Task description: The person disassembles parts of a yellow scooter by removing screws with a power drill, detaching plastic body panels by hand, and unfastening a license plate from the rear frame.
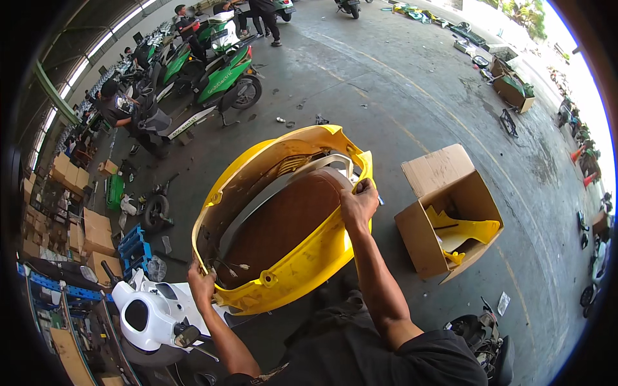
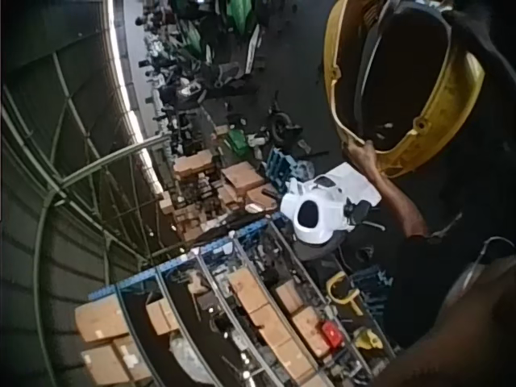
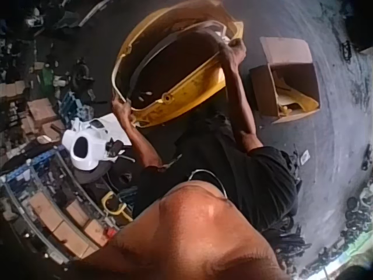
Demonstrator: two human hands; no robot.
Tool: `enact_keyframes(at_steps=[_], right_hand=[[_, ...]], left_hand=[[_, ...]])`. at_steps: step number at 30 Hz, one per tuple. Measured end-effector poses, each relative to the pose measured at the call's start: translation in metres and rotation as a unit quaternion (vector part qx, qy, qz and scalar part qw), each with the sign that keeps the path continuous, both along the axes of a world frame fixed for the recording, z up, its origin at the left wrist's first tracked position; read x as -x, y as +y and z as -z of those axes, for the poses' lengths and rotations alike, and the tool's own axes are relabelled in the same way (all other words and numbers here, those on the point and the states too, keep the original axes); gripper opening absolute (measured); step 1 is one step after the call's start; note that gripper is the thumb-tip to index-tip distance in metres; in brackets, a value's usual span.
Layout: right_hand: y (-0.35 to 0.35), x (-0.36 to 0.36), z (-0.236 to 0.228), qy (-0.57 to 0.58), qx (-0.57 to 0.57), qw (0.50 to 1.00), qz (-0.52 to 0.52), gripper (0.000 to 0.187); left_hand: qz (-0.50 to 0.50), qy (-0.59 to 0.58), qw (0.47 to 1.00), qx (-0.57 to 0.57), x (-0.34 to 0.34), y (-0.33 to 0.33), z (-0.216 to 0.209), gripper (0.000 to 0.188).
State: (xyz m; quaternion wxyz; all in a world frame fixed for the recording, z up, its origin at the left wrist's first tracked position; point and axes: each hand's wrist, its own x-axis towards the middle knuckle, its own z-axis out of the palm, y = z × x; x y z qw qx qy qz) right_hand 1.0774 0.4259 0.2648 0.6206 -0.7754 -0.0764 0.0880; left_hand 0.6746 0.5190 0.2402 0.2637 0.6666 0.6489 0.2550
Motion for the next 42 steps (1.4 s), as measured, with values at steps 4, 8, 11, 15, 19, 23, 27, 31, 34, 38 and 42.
enact_keyframes(at_steps=[4,8,11,15,19,23,27,31,34,38,42], right_hand=[[-0.006,0.007,-0.015,-0.005,-0.038,0.999,-0.030,0.023],[-0.021,0.001,-0.017,-0.023,-0.090,0.993,-0.071,0.024],[-0.018,-0.001,-0.014,0.015,-0.097,0.993,-0.069,0.017],[-0.013,-0.005,0.013,0.022,-0.029,0.995,-0.096,0.018],[-0.009,-0.021,0.021,-0.013,-0.150,0.983,-0.106,0.025],[0.011,-0.047,-0.020,-0.074,-0.272,0.950,-0.136,0.017],[0.003,-0.077,-0.082,-0.277,-0.269,0.884,-0.265,0.025],[-0.023,-0.157,-0.037,-0.493,-0.120,0.772,-0.383,0.035],[-0.036,-0.179,-0.004,-0.405,-0.198,0.832,-0.322,0.046],[-0.049,-0.209,-0.090,-0.220,-0.343,0.876,-0.257,0.045],[-0.052,-0.203,-0.185,-0.242,-0.437,0.857,-0.128,0.035]], left_hand=[[-0.022,-0.072,0.996,0.040,-0.001,-0.022,-0.017,0.074],[-0.044,-0.112,0.992,0.036,-0.006,-0.044,-0.012,0.074],[-0.063,-0.068,0.995,0.038,-0.013,-0.048,-0.006,0.072],[-0.070,0.010,0.997,0.030,-0.016,-0.040,-0.013,0.070],[-0.073,0.016,0.996,0.043,-0.024,-0.026,-0.052,0.061],[-0.094,0.142,0.985,-0.027,-0.054,-0.024,-0.131,0.059],[-0.077,0.117,0.973,-0.183,-0.069,-0.035,-0.156,0.036],[-0.064,0.138,0.958,-0.244,-0.097,-0.054,-0.180,0.037],[-0.043,0.187,0.957,-0.219,-0.126,-0.058,-0.224,0.040],[0.032,0.204,0.939,-0.276,-0.132,-0.081,-0.298,0.042],[-0.071,0.239,0.894,-0.373,-0.122,-0.149,-0.369,0.029]])
